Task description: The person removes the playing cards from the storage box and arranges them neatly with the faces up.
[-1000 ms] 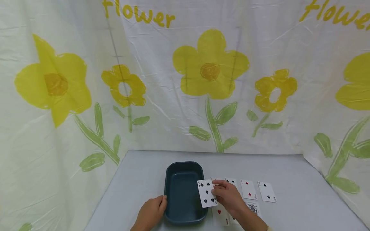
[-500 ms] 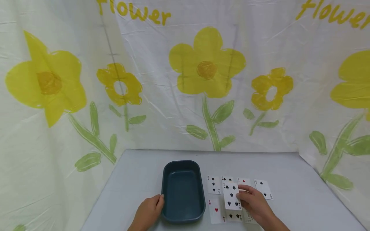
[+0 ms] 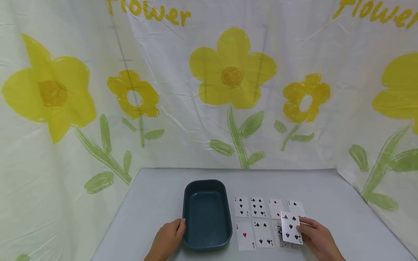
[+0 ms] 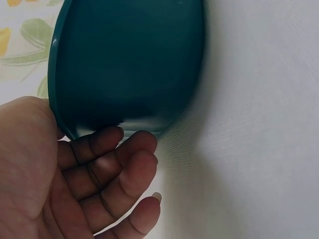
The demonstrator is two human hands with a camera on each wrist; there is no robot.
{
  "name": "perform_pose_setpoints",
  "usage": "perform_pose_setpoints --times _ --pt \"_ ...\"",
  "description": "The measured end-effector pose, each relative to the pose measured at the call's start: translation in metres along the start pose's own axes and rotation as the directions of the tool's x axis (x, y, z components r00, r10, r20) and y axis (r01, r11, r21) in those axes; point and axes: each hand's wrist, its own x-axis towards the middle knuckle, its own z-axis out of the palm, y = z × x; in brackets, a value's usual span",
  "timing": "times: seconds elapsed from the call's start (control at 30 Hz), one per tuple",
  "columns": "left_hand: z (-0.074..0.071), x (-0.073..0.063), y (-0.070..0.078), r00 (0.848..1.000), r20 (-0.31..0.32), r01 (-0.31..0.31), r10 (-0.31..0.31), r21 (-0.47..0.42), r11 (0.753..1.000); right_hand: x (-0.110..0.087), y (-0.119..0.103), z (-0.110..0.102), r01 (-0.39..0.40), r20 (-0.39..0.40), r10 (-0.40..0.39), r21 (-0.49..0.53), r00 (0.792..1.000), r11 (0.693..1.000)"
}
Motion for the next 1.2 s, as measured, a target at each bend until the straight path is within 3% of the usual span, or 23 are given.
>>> perform_pose_setpoints --times 0.13,0.23,0.33,0.57,0.8,1.2 --pt "-0.002 0.000 0.001 1.000 -0.007 -0.001 0.001 -0.004 1.000 0.010 0.009 -0.019 -0.005 -0.066 -0.003 -0.114 0.998 0.993" --pt "-0.003 0.000 0.001 1.000 -0.013 -0.004 0.005 0.003 1.000 0.015 0.018 -0.028 0.000 -0.122 -0.033 -0.261 0.992 0.965" --pt "-0.003 0.001 0.001 1.000 -0.014 -0.007 0.007 0.012 1.000 0.018 0.024 -0.033 -0.007 -0.178 -0.069 -0.397 0.982 0.918" --pt "-0.001 0.000 0.000 1.000 -0.014 0.002 -0.002 0.013 1.000 0.016 0.022 -0.032 0.042 -0.192 -0.204 -0.623 0.960 0.781" --pt "-0.003 -0.001 -0.001 1.000 -0.008 0.000 0.000 0.014 1.000 0.009 0.020 -0.026 0.048 -0.165 -0.229 -0.705 0.959 0.708" --pt "0.000 0.001 0.002 1.000 0.002 -0.006 0.006 0.015 1.000 0.005 0.026 -0.019 0.075 -0.212 -0.328 -0.728 0.920 0.681"
